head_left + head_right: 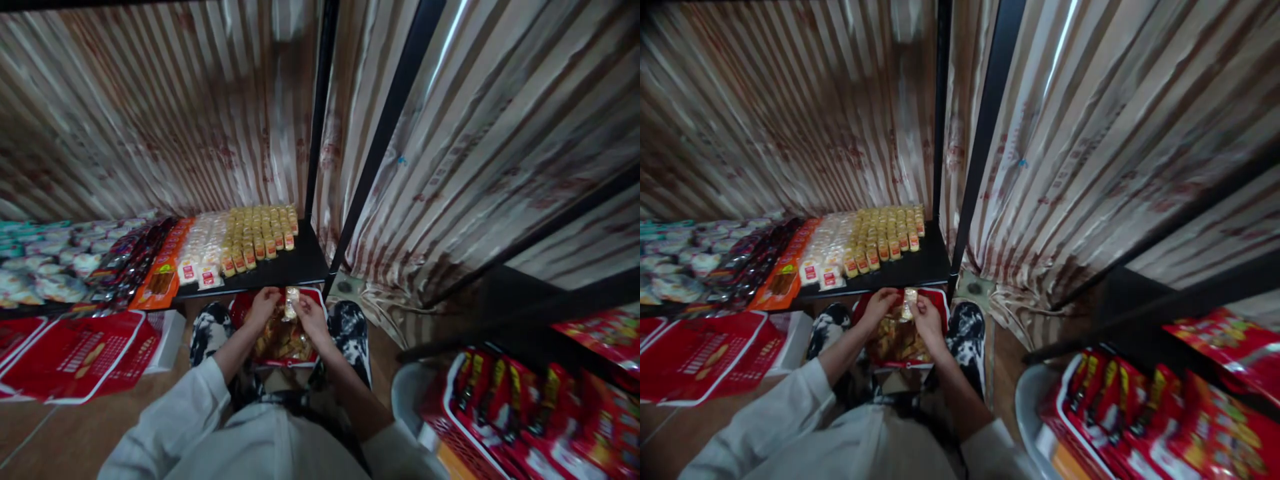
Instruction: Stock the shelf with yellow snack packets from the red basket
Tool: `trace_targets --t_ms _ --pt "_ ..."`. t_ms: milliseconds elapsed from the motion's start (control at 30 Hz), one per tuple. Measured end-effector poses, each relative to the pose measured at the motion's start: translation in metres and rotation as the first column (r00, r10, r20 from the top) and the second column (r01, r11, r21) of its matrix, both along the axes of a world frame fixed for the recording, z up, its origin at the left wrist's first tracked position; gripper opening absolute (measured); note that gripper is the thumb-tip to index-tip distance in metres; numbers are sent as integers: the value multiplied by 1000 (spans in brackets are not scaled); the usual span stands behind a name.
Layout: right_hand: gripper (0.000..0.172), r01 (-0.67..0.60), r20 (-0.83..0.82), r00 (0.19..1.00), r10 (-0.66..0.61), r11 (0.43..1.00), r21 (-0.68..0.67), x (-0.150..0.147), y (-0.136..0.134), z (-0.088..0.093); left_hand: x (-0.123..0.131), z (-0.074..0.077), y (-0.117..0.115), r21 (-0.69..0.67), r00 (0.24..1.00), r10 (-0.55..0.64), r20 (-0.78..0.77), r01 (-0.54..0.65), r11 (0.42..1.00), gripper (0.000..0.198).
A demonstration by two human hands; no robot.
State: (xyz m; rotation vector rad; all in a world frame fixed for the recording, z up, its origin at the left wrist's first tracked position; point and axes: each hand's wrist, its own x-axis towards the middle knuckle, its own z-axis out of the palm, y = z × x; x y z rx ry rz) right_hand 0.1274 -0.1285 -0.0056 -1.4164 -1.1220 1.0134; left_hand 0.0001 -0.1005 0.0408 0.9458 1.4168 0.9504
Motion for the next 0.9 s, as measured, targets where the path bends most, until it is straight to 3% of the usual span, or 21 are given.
trace_targets --t_ms 200,400,500,733,833,900 --pt "34 38 225 974 -39 999 9 -3 0 5 5 -6 -9 48 985 -154 82 151 987 25" --pt "36 -37 284 959 0 991 126 -11 0 14 8 0 -5 97 993 -92 71 85 992 34" --pt "36 -50 269 963 11 989 138 -9 3 12 6 -1 0 53 996 -52 77 48 997 35" --pt "33 -33 212 977 16 997 75 -7 12 4 -1 -4 10 -82 965 -39 258 62 995 32" --pt "37 -7 308 951 -24 995 98 -6 12 8 -3 -2 14 -102 958 -74 277 106 989 31" --pt "42 -24 453 890 -51 987 158 -2 12 15 -5 -2 18 -93 964 -123 236 148 985 29"
